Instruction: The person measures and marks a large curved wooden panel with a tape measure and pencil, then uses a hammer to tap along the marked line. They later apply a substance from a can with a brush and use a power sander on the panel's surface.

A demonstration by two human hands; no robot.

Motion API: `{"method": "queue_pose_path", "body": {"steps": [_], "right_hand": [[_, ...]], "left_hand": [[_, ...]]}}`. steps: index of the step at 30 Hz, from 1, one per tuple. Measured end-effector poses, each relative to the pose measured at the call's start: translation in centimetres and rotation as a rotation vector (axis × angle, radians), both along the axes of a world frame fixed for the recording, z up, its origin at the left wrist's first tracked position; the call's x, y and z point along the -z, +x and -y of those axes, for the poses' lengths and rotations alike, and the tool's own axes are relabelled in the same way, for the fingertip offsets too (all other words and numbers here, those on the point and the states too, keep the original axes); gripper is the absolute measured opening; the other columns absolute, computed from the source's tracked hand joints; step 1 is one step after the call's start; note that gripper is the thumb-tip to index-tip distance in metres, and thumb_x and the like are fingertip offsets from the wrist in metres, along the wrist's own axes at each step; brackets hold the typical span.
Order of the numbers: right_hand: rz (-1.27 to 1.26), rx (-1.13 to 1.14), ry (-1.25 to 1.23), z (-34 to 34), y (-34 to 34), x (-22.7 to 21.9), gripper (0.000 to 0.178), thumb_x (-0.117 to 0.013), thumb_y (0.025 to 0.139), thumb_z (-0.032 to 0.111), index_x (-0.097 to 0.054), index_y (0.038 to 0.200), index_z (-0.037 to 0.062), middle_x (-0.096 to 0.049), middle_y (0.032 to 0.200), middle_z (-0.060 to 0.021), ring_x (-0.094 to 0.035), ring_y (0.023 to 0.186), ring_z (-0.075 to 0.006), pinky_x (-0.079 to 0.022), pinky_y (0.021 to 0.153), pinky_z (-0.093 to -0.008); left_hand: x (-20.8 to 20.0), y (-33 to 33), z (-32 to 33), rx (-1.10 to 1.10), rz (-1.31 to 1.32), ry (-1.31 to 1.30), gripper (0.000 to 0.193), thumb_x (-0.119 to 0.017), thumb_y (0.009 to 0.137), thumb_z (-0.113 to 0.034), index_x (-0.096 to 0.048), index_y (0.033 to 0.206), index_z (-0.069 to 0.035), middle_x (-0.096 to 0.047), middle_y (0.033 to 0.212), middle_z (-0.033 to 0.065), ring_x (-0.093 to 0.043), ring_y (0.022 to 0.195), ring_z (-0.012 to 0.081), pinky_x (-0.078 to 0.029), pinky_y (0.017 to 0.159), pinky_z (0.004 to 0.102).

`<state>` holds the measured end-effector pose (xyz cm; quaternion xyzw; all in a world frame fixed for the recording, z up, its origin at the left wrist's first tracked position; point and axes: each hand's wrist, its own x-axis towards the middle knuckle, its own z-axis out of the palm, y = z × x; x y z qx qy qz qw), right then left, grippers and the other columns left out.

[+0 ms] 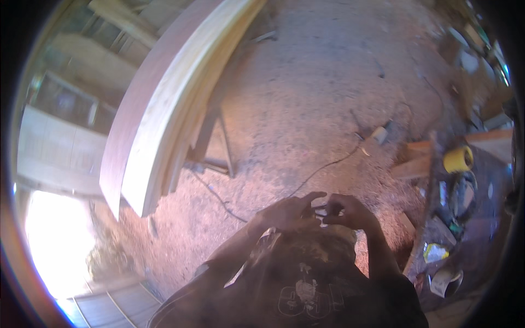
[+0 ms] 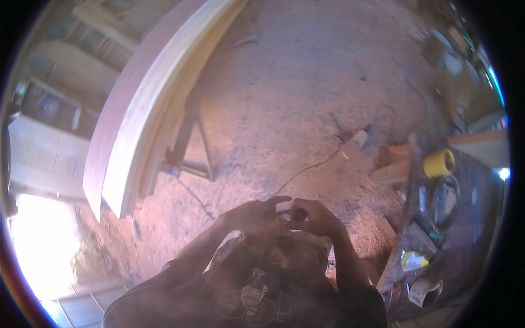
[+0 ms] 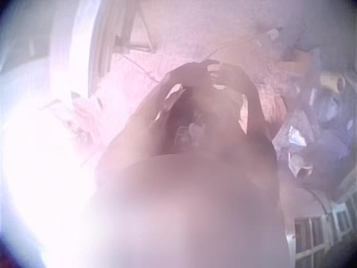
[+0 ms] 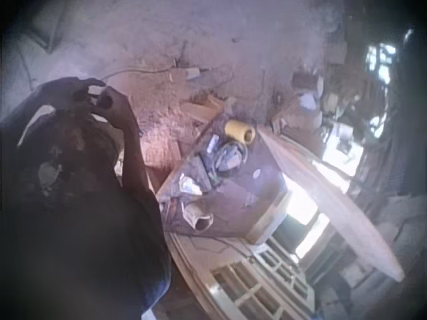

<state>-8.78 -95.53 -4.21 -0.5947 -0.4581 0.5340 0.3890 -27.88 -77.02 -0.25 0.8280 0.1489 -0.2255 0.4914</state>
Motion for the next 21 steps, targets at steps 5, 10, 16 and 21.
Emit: {"method": "queue_pose_path", "body": {"steps": [5, 10, 16, 21], "right_hand": [[-0.245, 0.490, 0.012, -5.9, -0.5, 1.3, 0.023, -0.081, 0.079, 0.008, -0.063, 0.094, 0.0063, -0.064, 0.083, -0.0011, -0.063, 0.076, -0.0119, -0.052, 0.070, -0.0282], [-0.093, 0.214, -0.022, -14.5, 0.7, -0.3, 0.021, -0.079, 0.082, 0.008, -0.068, 0.099, 0.0060, -0.067, 0.088, -0.0017, -0.064, 0.081, -0.0101, -0.053, 0.073, -0.0268], [-0.215, 0.139, 0.011, -24.4, -1.8, 0.5, 0.014, -0.069, 0.096, 0.014, -0.067, 0.107, 0.0039, -0.066, 0.087, -0.0017, -0.064, 0.079, -0.0109, -0.053, 0.074, -0.0273], [0.253, 0.000, -0.159, -31.1, 0.4, 9.2, 0.033, -0.070, 0.096, 0.027, -0.069, 0.118, 0.0024, -0.075, 0.101, -0.0145, -0.073, 0.089, -0.0221, -0.058, 0.081, -0.0354]], "left_hand": [[0.4, -13.4, -10.0, -0.310, 0.151, 0.466, 0.031, -0.064, 0.097, -0.032, -0.071, 0.121, -0.013, -0.075, 0.101, 0.0144, -0.072, 0.096, 0.0317, -0.057, 0.086, 0.0418], [-0.8, -25.0, -11.8, -0.816, -0.068, 0.288, 0.023, -0.066, 0.095, -0.028, -0.075, 0.110, -0.013, -0.075, 0.092, 0.0097, -0.074, 0.080, 0.0230, -0.058, 0.075, 0.0372], [-0.1, -29.0, -11.9, -1.189, -0.017, 0.221, 0.019, -0.067, 0.095, -0.023, -0.075, 0.102, -0.008, -0.071, 0.075, 0.0064, -0.069, 0.066, 0.0150, -0.055, 0.063, 0.0327], [-1.5, -29.9, -14.7, -1.578, 0.111, 0.308, 0.016, -0.062, 0.097, -0.016, -0.071, 0.095, -0.002, -0.063, 0.065, 0.0047, -0.061, 0.057, 0.0108, -0.050, 0.051, 0.0302]]}}
